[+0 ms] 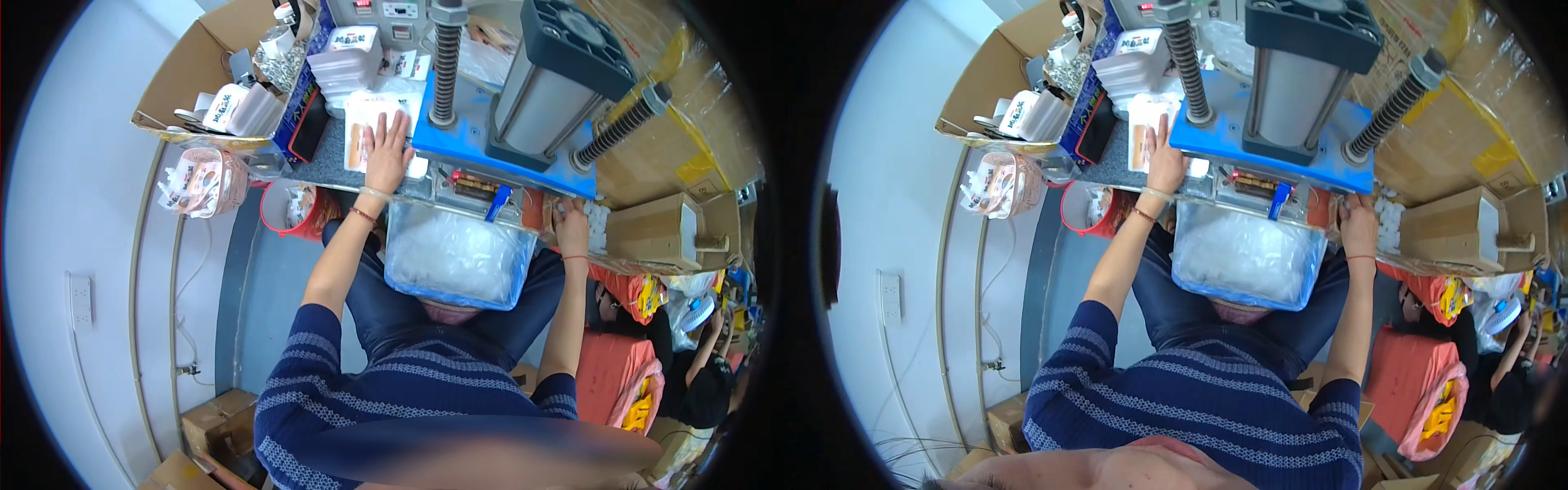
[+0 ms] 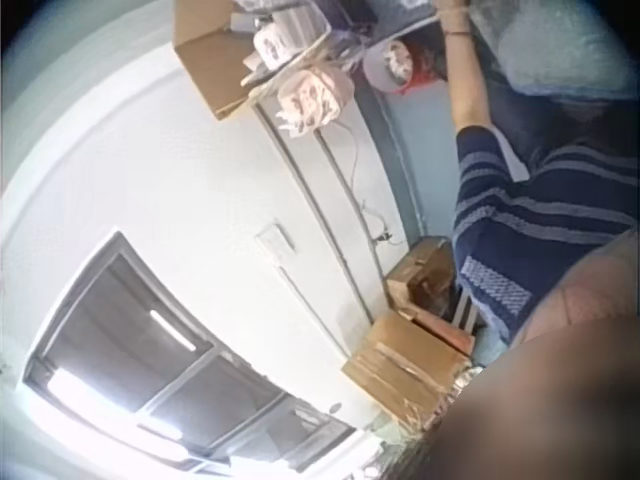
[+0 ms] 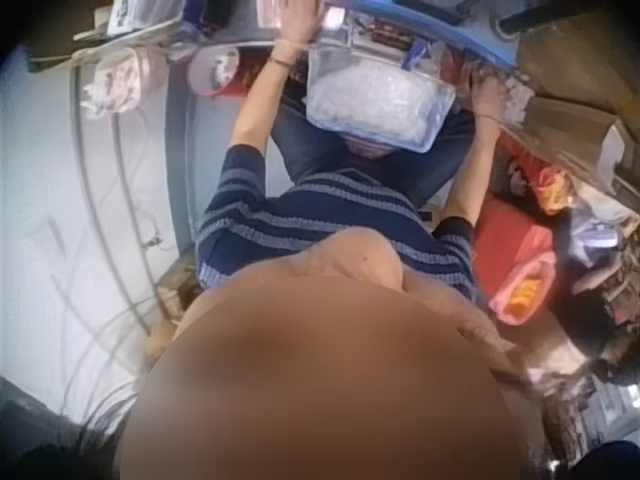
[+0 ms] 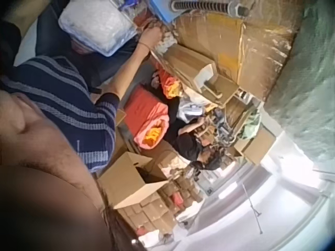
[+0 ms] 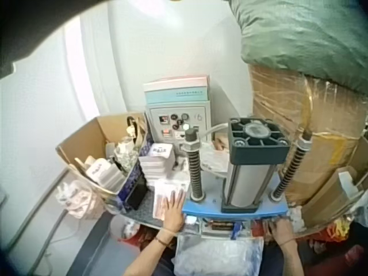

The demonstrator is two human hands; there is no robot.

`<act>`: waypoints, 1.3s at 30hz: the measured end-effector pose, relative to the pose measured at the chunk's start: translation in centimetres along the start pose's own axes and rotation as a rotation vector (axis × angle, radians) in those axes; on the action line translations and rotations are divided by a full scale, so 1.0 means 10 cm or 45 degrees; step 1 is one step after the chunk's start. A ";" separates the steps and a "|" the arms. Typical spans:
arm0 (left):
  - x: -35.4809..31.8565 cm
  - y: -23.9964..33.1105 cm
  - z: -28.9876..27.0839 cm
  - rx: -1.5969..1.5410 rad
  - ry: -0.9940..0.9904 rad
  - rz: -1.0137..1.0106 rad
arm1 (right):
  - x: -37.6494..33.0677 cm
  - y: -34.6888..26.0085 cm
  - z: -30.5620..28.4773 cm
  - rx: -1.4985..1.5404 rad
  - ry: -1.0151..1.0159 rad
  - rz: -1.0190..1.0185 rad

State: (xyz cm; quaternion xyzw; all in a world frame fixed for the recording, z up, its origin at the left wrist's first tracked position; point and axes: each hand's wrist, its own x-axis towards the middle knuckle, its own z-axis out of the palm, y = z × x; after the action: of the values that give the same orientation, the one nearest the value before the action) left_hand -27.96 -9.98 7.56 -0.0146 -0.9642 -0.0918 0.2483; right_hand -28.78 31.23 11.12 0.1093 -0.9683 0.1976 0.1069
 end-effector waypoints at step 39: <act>-0.85 1.10 -1.07 -1.796 -1.354 -0.688 | -0.47 -1.34 -0.70 0.641 -0.416 -0.478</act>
State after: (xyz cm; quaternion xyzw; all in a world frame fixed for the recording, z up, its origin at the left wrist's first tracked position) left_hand -14.58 -0.99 14.52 0.0227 -0.6428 -0.6940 -0.3234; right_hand -19.76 22.81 21.05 0.3385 -0.8565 0.3871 -0.0451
